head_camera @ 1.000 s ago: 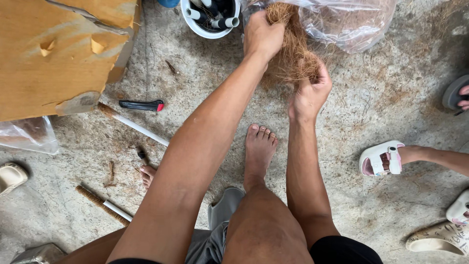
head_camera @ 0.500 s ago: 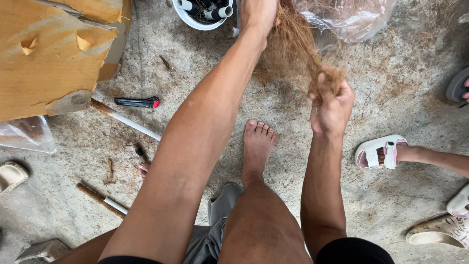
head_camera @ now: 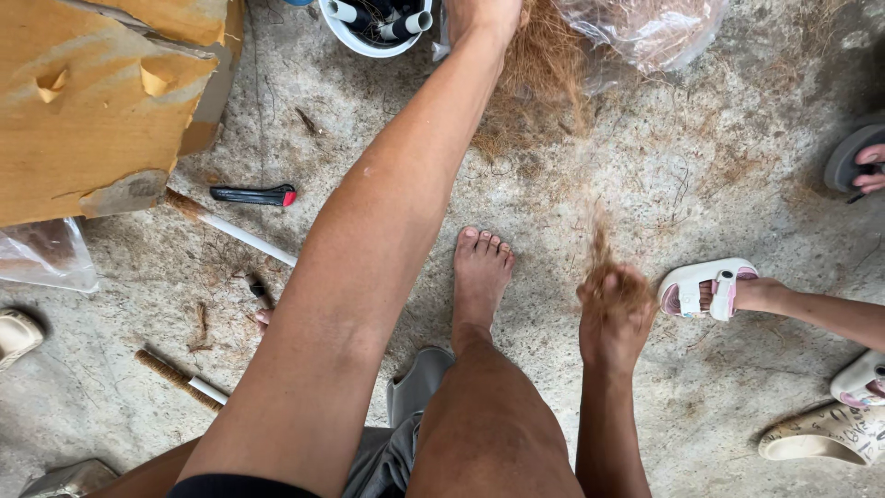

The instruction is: The person sits on the floor and wraps a thick rope around a white PVC pipe. They use a small tool to tighten and secure the rope as they work their way down the pipe.

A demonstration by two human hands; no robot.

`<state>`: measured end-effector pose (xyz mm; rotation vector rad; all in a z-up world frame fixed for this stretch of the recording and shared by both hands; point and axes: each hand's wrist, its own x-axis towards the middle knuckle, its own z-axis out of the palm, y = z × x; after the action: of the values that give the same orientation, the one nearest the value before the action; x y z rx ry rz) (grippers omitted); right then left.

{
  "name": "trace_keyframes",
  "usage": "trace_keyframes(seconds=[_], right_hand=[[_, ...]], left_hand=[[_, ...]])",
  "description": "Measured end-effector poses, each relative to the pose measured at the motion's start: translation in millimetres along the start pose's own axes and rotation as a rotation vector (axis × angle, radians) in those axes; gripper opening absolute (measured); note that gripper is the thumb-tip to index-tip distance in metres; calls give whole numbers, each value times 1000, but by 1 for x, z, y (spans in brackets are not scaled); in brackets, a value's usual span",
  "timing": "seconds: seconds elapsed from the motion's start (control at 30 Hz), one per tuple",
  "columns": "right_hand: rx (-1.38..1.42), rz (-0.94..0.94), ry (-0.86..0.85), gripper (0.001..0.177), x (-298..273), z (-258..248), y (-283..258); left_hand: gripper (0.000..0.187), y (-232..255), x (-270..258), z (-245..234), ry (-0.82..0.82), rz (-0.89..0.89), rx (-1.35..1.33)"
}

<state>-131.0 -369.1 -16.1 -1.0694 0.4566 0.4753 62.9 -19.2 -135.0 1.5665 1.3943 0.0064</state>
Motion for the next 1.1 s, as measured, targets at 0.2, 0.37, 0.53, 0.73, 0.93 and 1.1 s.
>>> trace_keyframes(seconds=[0.2,0.37,0.53,0.73,0.93,1.1], right_hand=[[-65,231,1,31,-13,24,9],[92,204,-263,38,28,102,1],[116,162,-408,34,52,183,-18],[104,231,-598,26,52,246,-24],[52,422,-1165,22,7,310,-35],[-470,105,-1316,18,-40,374,-19]], left_hand=[[45,34,-41,-30,-434,-55,232],[85,37,-72,-81,-361,236,497],[89,35,-111,-173,-214,386,359],[38,28,-147,-269,36,484,-201],[33,-2,-196,-342,375,618,-791],[39,-21,-243,-362,318,652,-821]])
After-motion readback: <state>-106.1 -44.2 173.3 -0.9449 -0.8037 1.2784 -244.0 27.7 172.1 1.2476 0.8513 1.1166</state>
